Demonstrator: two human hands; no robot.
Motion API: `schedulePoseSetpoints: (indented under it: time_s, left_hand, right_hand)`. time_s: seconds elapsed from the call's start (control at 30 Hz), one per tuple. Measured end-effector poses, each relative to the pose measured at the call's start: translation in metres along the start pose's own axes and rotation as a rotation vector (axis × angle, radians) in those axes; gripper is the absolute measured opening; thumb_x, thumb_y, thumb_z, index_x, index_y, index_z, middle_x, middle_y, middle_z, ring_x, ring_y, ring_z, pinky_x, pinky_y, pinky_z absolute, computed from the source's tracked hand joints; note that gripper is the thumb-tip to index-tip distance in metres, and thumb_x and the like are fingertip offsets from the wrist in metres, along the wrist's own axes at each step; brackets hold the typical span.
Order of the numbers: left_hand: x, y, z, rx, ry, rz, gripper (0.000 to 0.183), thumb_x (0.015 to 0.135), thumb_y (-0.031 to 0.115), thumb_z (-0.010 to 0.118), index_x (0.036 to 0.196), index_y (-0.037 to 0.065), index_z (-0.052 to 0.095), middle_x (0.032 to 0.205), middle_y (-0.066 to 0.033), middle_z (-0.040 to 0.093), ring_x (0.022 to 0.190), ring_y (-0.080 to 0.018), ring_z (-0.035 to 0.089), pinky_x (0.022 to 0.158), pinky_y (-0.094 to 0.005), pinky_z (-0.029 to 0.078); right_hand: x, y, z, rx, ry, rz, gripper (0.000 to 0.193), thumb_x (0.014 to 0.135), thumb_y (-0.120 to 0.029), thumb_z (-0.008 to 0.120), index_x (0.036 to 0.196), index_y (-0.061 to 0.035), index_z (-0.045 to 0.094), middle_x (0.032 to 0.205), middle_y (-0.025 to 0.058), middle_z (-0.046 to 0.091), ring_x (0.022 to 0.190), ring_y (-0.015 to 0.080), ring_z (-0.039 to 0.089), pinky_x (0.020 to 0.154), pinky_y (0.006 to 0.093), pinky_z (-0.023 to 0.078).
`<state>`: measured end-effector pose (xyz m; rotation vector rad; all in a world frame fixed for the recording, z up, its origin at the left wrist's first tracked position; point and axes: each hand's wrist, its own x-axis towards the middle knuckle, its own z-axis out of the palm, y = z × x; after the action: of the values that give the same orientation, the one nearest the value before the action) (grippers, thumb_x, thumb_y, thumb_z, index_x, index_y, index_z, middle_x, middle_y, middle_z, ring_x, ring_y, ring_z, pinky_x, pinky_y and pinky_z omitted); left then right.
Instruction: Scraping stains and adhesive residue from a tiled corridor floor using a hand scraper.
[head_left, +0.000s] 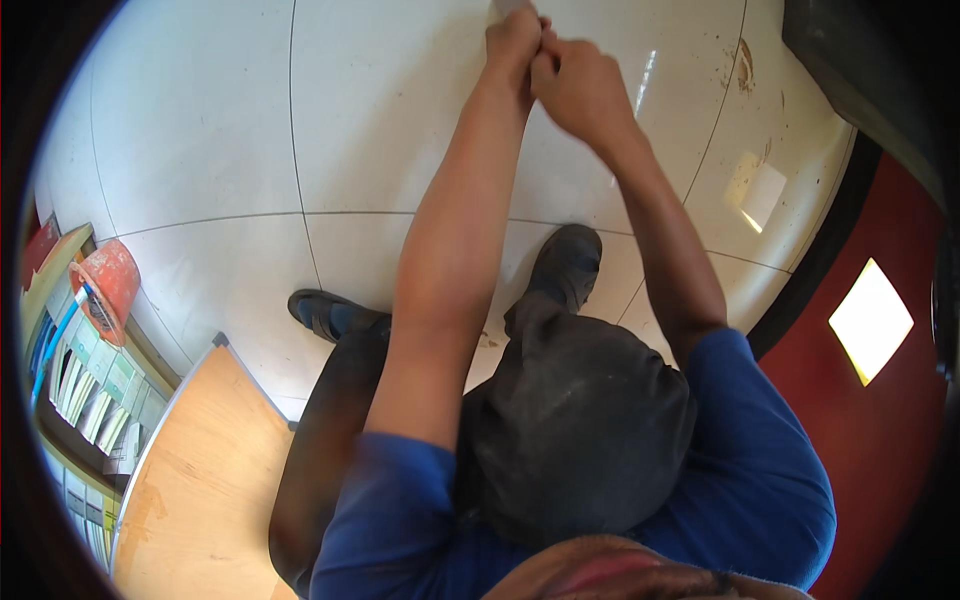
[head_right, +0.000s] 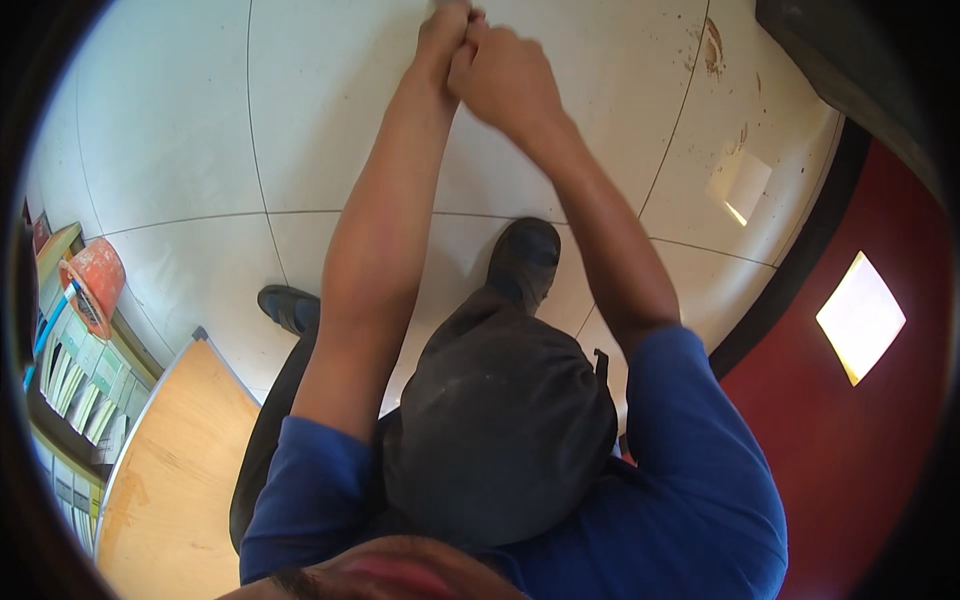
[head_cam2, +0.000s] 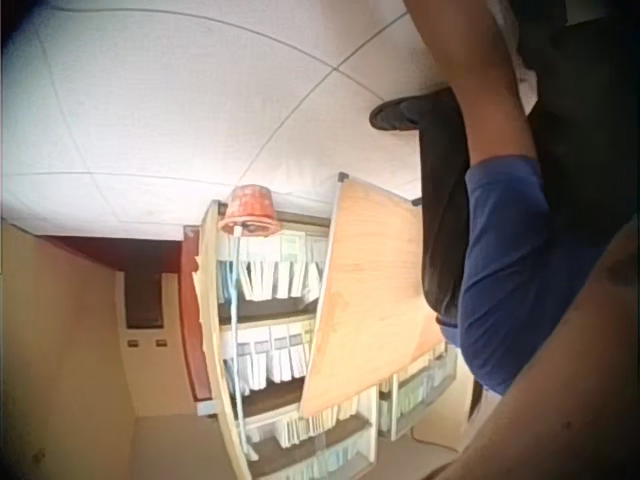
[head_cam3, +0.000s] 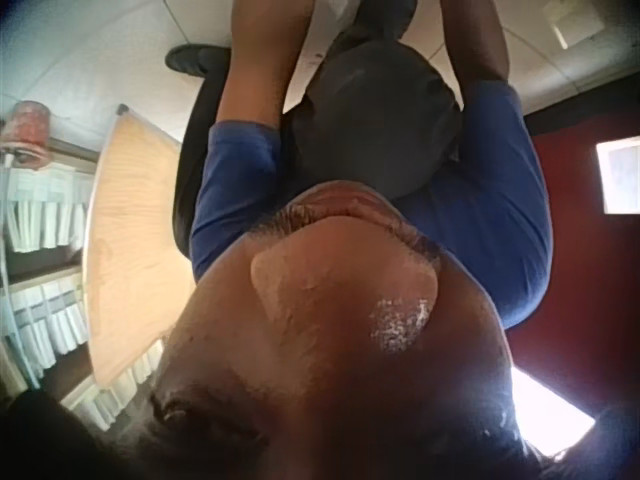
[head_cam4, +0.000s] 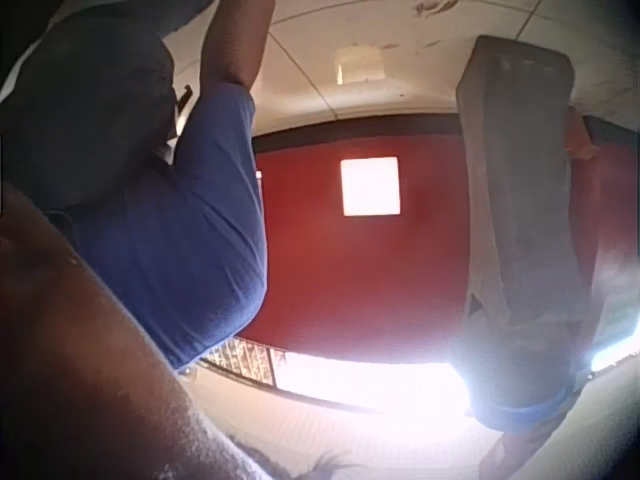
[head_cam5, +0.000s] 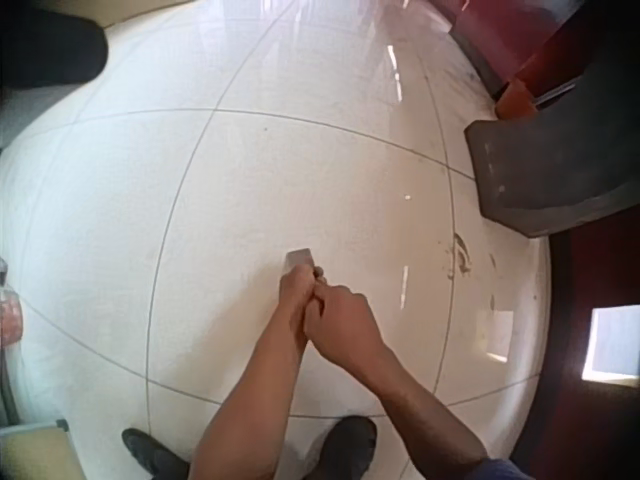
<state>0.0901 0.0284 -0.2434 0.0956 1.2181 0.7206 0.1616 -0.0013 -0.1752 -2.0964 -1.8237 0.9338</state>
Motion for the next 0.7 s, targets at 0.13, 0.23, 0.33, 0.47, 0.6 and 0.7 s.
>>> schedulePoseSetpoints:
  time_s: [0.13,0.23,0.33,0.47,0.6,0.7]
  left_hand:
    - [-0.021,-0.049,-0.028,-0.063,0.114,-0.066,0.020,0.086,0.022,0.052,0.073,0.007,0.054,0.062,-0.0016,0.051,0.056,-0.0123,0.049,0.052,-0.0289,0.041]
    - [0.001,-0.018,-0.045,-0.006,0.028,0.038,0.017,0.084,0.022,0.056,0.075,0.008,0.054,0.064,-0.0016,0.052,0.059,-0.0126,0.051,0.053,-0.0286,0.043]
    - [0.007,0.021,-0.035,0.013,-0.027,0.054,0.022,0.085,0.025,0.051,0.070,0.009,0.051,0.062,-0.0021,0.051,0.057,-0.0130,0.049,0.051,-0.0283,0.040]
    - [-0.012,-0.040,-0.053,-0.134,0.024,0.001,0.023,0.089,0.023,0.046,0.071,0.009,0.048,0.060,-0.0017,0.048,0.055,-0.0126,0.046,0.049,-0.0272,0.038]
    - [0.020,-0.003,-0.069,-0.037,-0.009,0.106,0.023,0.092,0.023,0.051,0.073,0.010,0.050,0.063,-0.0024,0.051,0.055,-0.0129,0.048,0.048,-0.0271,0.042]
    - [0.029,0.048,-0.054,0.057,-0.076,0.084,0.020,0.086,0.018,0.046,0.070,0.007,0.050,0.063,-0.0030,0.052,0.058,-0.0142,0.050,0.054,-0.0304,0.042]
  right_hand:
    - [-0.054,0.002,0.014,-0.030,-0.264,0.144,0.029,0.084,-0.019,0.043,0.093,0.0004,0.063,0.086,0.0253,0.064,0.079,0.0469,0.060,0.077,0.0518,0.049]
    - [-0.024,-0.018,0.017,-0.012,-0.191,0.042,0.029,0.084,-0.019,0.044,0.094,-0.0009,0.064,0.083,0.0265,0.063,0.077,0.0463,0.060,0.076,0.0511,0.049]
    - [-0.002,-0.027,0.016,0.039,-0.138,0.042,0.027,0.084,-0.019,0.045,0.093,-0.0024,0.065,0.081,0.0264,0.062,0.075,0.0459,0.060,0.074,0.0507,0.049]
    - [-0.049,-0.009,0.028,0.027,-0.230,0.049,0.028,0.084,-0.020,0.045,0.090,-0.0003,0.063,0.084,0.0249,0.063,0.074,0.0455,0.060,0.072,0.0502,0.050]
    - [-0.019,-0.023,0.041,0.046,-0.140,-0.037,0.028,0.083,-0.020,0.045,0.089,0.0004,0.063,0.084,0.0247,0.063,0.076,0.0448,0.060,0.071,0.0498,0.050]
    - [0.030,-0.049,0.023,0.114,-0.260,0.111,0.029,0.083,-0.021,0.045,0.090,0.0004,0.063,0.086,0.0235,0.064,0.075,0.0434,0.061,0.069,0.0489,0.051]
